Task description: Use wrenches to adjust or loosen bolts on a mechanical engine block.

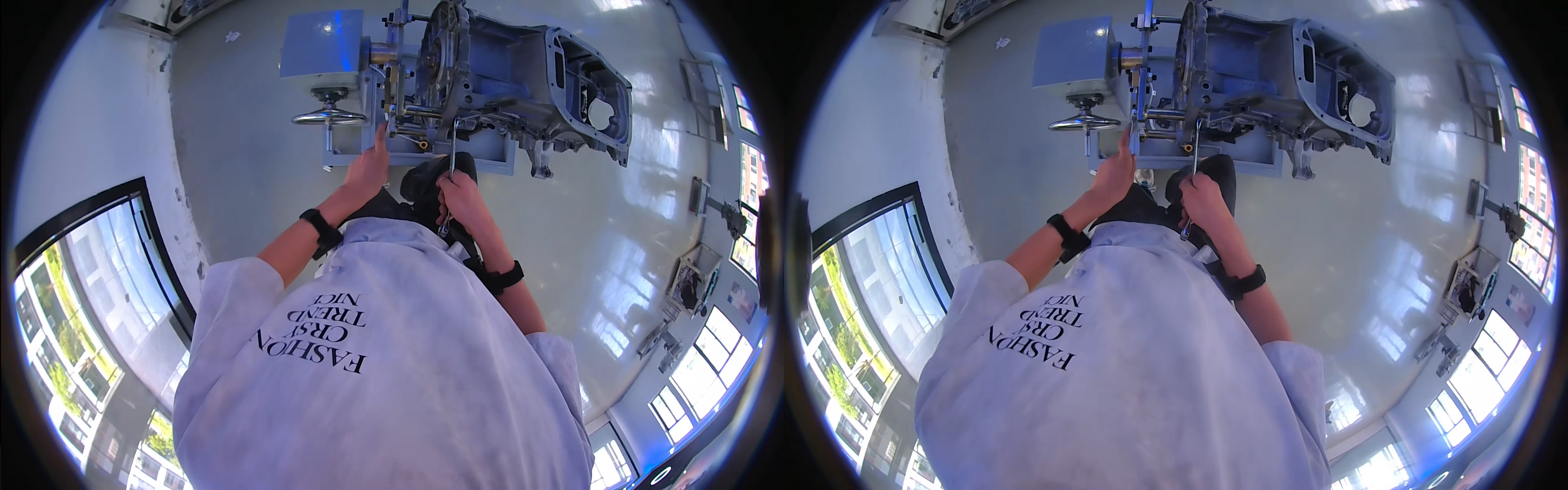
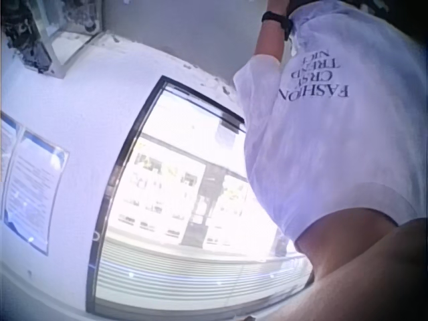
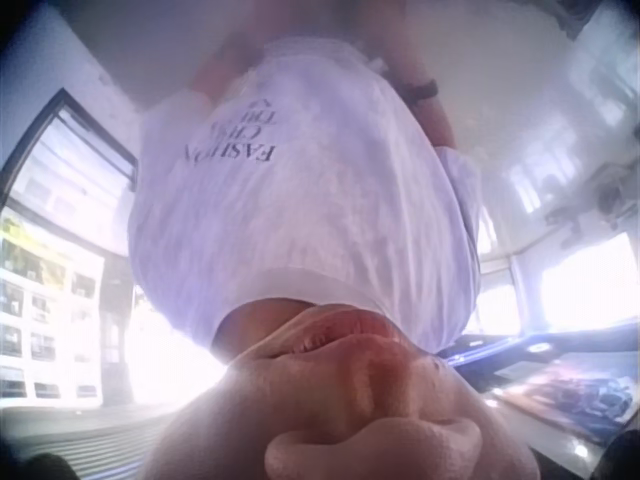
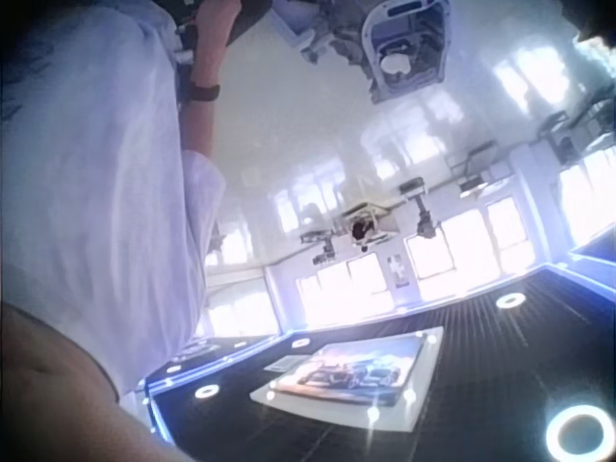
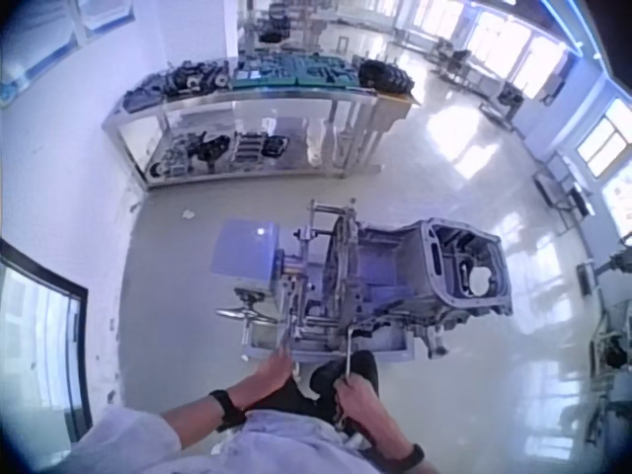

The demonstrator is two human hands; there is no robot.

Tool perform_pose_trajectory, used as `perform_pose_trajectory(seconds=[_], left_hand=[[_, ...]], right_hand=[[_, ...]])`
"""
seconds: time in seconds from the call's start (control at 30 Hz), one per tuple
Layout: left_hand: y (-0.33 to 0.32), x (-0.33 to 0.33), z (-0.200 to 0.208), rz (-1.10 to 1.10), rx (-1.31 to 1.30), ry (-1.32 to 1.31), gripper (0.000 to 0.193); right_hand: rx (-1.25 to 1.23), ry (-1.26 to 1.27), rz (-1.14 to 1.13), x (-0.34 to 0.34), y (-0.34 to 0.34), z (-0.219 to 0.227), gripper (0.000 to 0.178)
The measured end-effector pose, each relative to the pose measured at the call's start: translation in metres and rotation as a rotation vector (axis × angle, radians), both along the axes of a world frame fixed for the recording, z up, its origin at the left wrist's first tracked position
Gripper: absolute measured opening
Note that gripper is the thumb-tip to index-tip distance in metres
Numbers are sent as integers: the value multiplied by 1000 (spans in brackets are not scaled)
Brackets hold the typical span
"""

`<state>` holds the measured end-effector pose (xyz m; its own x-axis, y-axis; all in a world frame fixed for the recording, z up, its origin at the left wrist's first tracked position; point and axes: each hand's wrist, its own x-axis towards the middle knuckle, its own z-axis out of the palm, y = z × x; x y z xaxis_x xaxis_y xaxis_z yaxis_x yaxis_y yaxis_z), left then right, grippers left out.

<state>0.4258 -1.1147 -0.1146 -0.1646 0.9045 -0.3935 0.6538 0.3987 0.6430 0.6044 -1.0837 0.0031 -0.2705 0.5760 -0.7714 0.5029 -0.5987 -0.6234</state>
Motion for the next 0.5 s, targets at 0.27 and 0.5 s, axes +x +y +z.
perform_pose_trajectory(seconds=[0.27, 0.5], left_hand=[[33, -24, -28, 19, 168, -57, 35], [6, -44, -29, 384, 133, -58, 27]], right_hand=[[-48, 10, -5, 4, 6, 4, 14], [-47, -29, -21, 1, 4, 7, 13]])
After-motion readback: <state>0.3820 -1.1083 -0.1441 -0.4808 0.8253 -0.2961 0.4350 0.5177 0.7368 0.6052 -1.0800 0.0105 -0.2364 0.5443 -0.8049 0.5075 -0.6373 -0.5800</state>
